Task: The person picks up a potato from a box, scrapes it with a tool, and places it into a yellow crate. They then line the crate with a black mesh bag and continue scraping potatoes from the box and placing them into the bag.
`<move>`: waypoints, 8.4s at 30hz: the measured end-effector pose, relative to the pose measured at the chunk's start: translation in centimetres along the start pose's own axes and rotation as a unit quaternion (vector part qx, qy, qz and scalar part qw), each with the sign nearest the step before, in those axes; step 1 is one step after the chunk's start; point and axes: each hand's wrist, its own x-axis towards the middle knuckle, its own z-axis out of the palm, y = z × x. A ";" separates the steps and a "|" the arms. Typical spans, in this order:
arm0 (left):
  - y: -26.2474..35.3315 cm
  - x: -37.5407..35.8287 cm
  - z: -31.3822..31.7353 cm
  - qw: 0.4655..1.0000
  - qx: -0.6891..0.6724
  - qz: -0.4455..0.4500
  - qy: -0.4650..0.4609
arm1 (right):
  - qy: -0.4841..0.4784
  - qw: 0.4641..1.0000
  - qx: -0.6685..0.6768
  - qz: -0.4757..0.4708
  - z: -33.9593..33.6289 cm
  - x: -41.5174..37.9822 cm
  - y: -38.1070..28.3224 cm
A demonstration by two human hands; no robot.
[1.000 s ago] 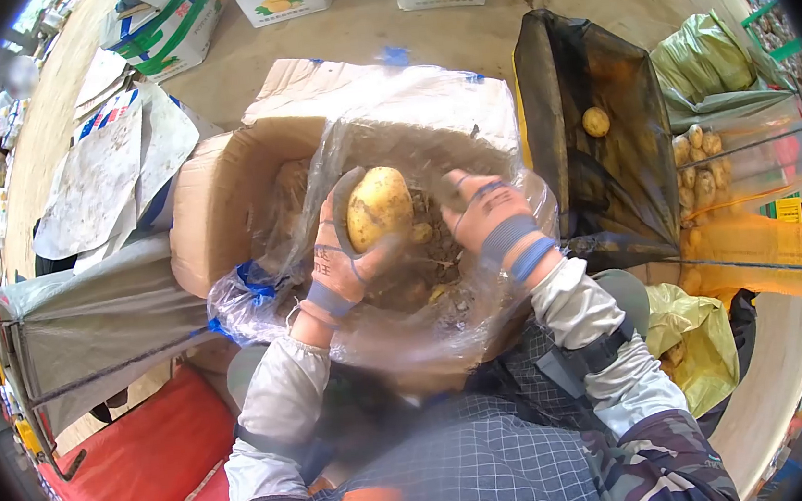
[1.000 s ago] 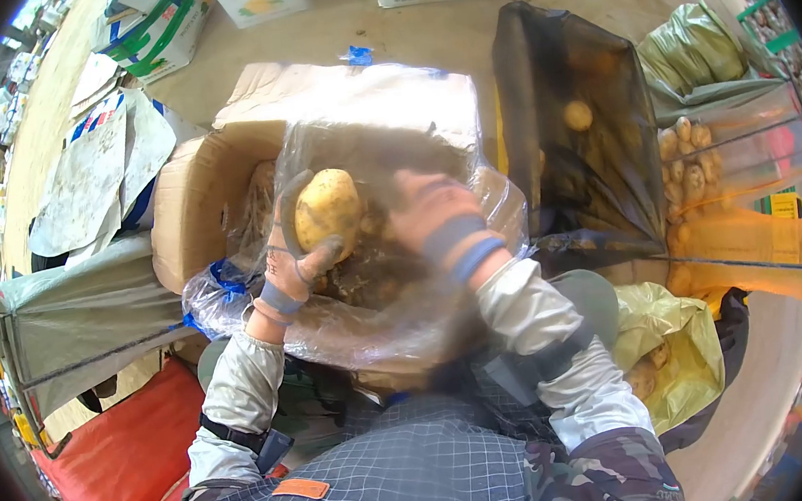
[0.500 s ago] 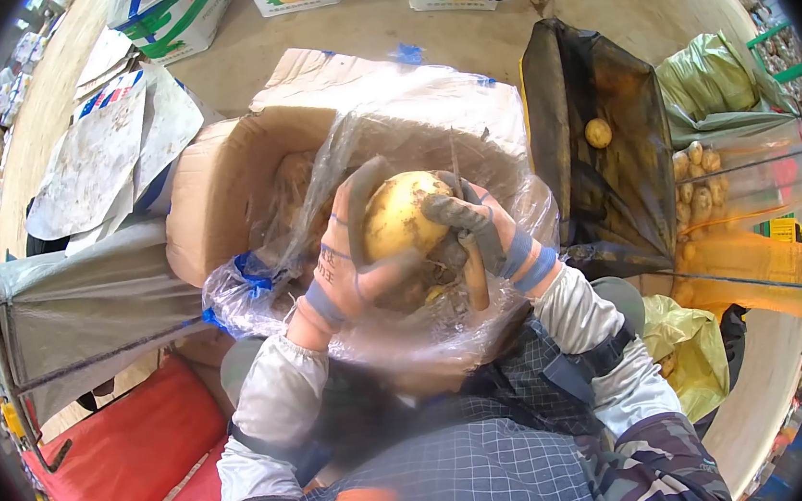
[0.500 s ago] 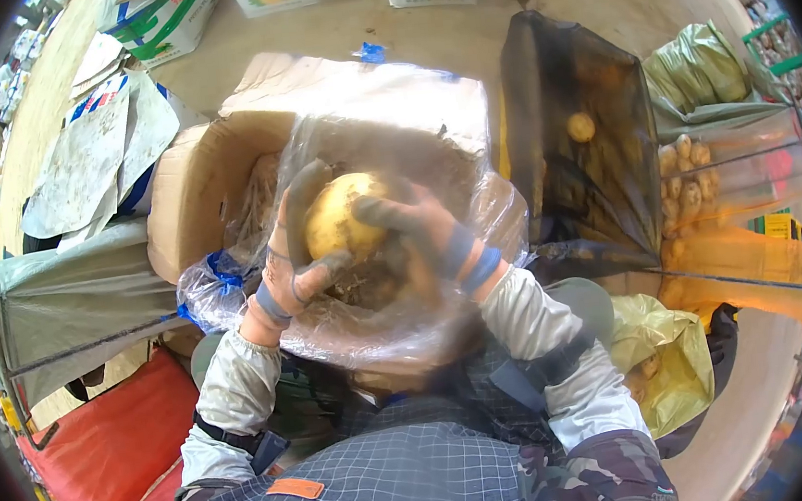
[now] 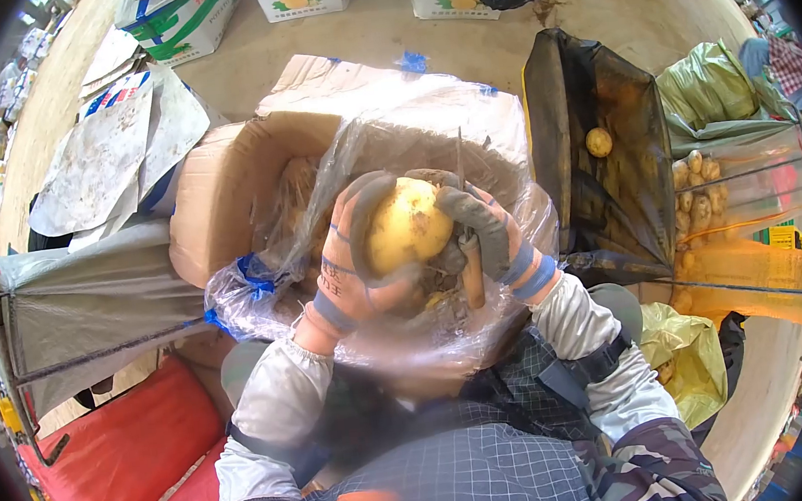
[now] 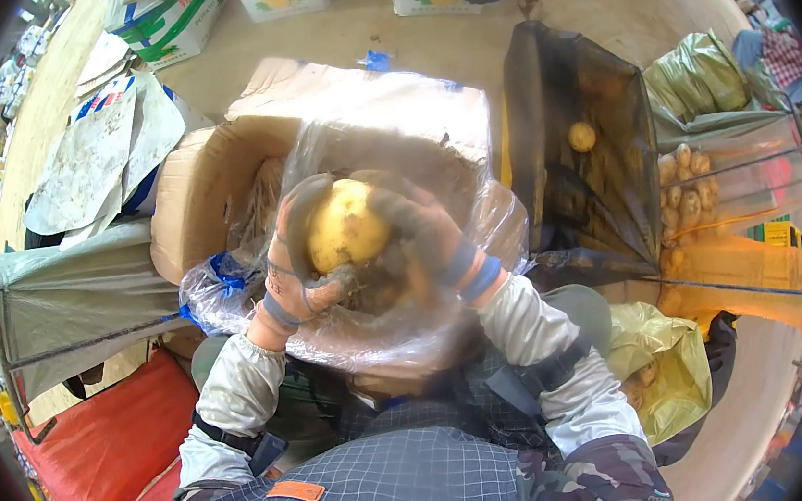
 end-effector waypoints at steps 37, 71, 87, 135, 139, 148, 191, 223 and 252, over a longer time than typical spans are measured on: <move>-5.6 -3.9 2.2 0.852 -0.360 -0.380 0.010 | 0.485 0.571 -0.033 -0.661 -13.0 -53.5 -27.9; -20.1 -4.8 2.6 0.638 0.478 -0.354 -0.490 | 0.214 0.846 -0.470 -0.132 -2.3 -2.6 -2.2; -22.1 -1.5 -9.8 0.642 0.574 -0.214 -0.461 | 0.214 0.855 -0.453 -0.138 -3.5 -1.1 -2.8; 1.3 -3.7 -0.7 0.762 -0.415 -0.491 -0.084 | -0.103 0.940 -0.318 -0.071 -3.9 -1.7 1.7; 1.1 -2.9 0.0 0.785 -0.425 -0.449 -0.031 | -0.064 0.918 -0.377 -0.104 -4.4 -1.9 2.5; 3.0 -1.4 0.2 0.879 -0.348 -0.326 -0.029 | 0.106 0.817 -0.562 -0.077 -2.9 -3.6 0.2; -2.6 3.5 -7.3 0.848 0.378 -0.311 -0.202 | 0.456 0.605 -0.606 0.240 -45.5 -11.5 -1.8; 2.5 -3.5 3.3 0.655 -0.592 -0.464 0.069 | 0.071 0.595 -0.796 -0.089 -0.6 -7.2 -0.7; -0.3 -1.3 1.0 0.719 -0.484 -0.479 -0.137 | -0.061 0.931 -0.360 -0.031 -6.0 -1.7 -1.0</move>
